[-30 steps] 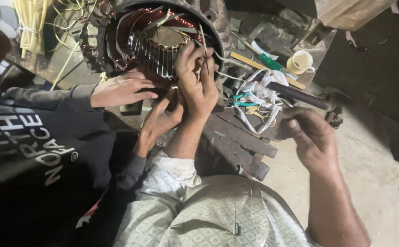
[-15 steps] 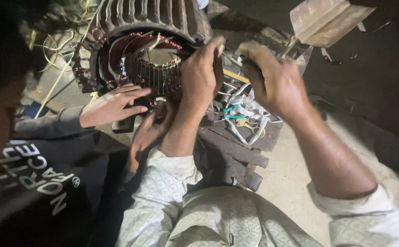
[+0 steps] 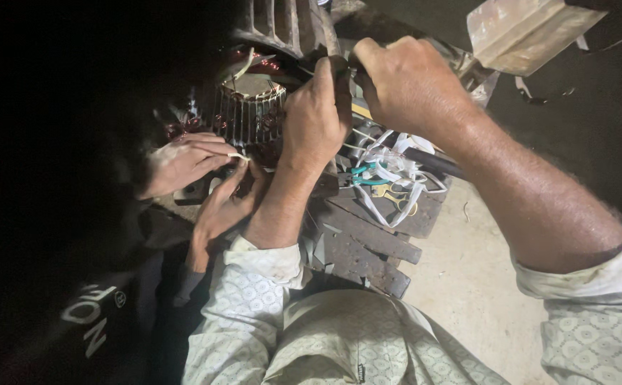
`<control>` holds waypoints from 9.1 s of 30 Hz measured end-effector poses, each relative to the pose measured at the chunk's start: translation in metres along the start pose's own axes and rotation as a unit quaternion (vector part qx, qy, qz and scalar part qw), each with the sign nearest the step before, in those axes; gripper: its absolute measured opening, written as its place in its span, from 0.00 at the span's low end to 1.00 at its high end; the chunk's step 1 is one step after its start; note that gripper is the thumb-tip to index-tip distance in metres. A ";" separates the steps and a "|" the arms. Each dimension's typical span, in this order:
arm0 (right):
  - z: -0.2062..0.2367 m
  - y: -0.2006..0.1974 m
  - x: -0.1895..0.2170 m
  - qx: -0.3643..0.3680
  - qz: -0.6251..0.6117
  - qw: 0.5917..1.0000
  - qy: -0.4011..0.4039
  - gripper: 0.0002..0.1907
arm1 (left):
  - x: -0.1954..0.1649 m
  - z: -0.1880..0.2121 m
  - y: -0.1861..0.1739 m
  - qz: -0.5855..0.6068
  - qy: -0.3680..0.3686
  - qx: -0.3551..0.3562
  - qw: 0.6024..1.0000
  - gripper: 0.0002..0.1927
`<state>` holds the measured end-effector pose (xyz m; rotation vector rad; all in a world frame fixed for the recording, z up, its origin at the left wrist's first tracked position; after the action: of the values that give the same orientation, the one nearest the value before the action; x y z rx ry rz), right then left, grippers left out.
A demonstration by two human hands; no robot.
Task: The person inserts thin sticks into the slots of a motor stator to separate copper windings. They use a hammer to tap the sticks into place and later use scissors to trim a bundle of sticks. Another person assists by holding the stator and inserting sticks.
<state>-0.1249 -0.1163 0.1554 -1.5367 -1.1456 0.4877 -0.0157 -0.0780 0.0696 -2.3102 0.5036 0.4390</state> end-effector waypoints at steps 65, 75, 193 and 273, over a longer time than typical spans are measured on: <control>0.052 0.017 -0.049 -0.066 -0.097 0.992 0.040 0.10 | -0.020 -0.002 -0.028 0.026 0.051 -0.044 0.997 0.06; 0.023 0.003 -0.061 0.152 -0.341 0.868 0.327 0.14 | -0.015 0.004 -0.026 0.049 0.062 -0.022 0.997 0.08; 0.136 0.062 -0.046 -0.311 -0.562 0.731 0.230 0.05 | -0.001 -0.002 -0.021 0.204 -0.042 0.040 0.977 0.04; 0.091 0.079 -0.085 -0.142 -0.529 0.813 0.196 0.06 | -0.009 -0.004 -0.024 0.169 -0.022 0.043 0.984 0.04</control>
<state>-0.2037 -0.1364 0.0327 -0.9203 -1.5533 -0.7524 -0.0110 -0.0628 0.0905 -2.1307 0.8809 0.6151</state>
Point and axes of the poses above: each hand's wrist, its own z-axis away from the middle knuckle, its own y-axis out of the palm, x = y × z, the point moved 7 cm from there along -z, towards the middle knuckle, and after that the axes turned 14 degrees about -z, right-handed, at the moved point
